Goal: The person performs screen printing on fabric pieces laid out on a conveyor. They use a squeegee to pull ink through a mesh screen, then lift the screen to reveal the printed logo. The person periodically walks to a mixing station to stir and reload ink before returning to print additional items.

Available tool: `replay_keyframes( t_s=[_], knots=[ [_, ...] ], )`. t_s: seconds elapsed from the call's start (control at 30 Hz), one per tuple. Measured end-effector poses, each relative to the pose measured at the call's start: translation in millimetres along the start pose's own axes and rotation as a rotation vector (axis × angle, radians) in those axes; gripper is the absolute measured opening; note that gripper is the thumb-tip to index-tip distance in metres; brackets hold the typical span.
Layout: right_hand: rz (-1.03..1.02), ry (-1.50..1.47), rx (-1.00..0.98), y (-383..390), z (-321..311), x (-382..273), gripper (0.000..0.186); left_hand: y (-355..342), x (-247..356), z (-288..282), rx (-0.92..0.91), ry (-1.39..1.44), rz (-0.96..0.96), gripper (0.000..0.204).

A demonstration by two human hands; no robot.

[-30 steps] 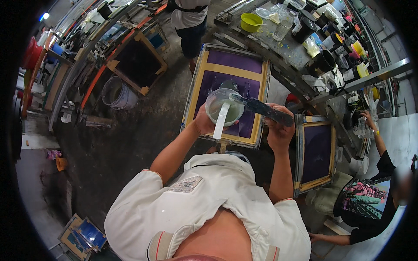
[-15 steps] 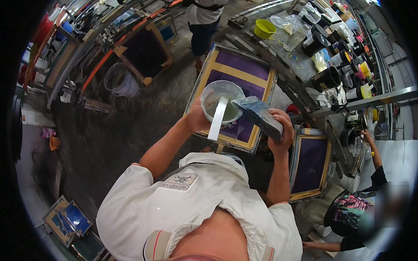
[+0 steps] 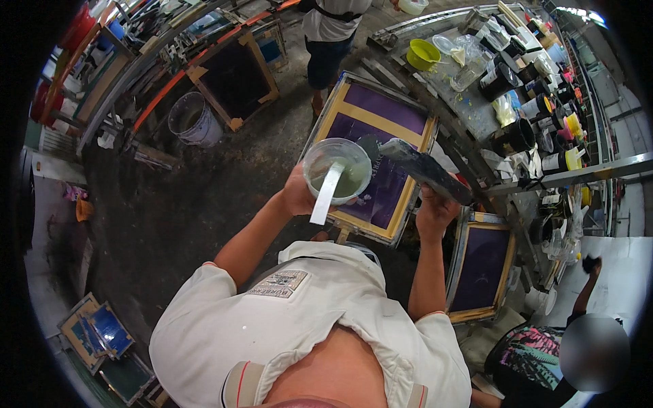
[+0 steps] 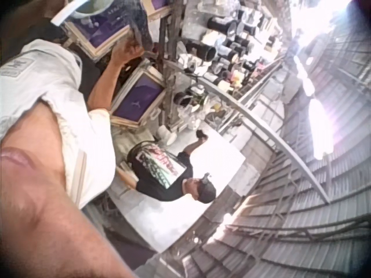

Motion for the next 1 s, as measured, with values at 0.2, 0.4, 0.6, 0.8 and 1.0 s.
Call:
replay_keyframes(
  t_s=[0.2, 0.4, 0.6, 0.8, 1.0],
  knots=[
    [-0.061, -0.22, -0.047, -0.5, 30.3, -28.8, 0.032, -13.5, -7.2, 30.6, -0.205, 0.027, -0.054, 0.073],
    [-0.27, 0.046, -0.279, 6.6, 41.3, -43.0, 0.025, -5.6, -8.2, 63.3, -0.378, 0.068, -0.088, 0.065],
    [-0.387, 0.273, -0.354, -11.2, 23.6, -31.4, 0.022, 2.7, -7.8, 60.1, -0.238, -0.067, -0.164, 0.064],
    [-0.118, 0.389, -0.416, -7.7, -11.4, 20.1, 0.037, 0.4, 23.1, 41.8, -0.215, -0.139, -0.043, 0.062],
    [0.175, 0.473, -0.636, 79.6, 18.6, 57.6, 0.037, -82.4, 48.5, 47.2, -0.165, -0.159, -0.051, 0.057]
  ],
)
Point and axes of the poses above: each hand's wrist, its own y-axis away from the middle knuckle, its own z-axis out of the palm, x = y × z, the point moved 9 cm from there along -y, towards the middle knuckle, and after that the axes turned 5 degrees about -y, right-handed, at the moved point
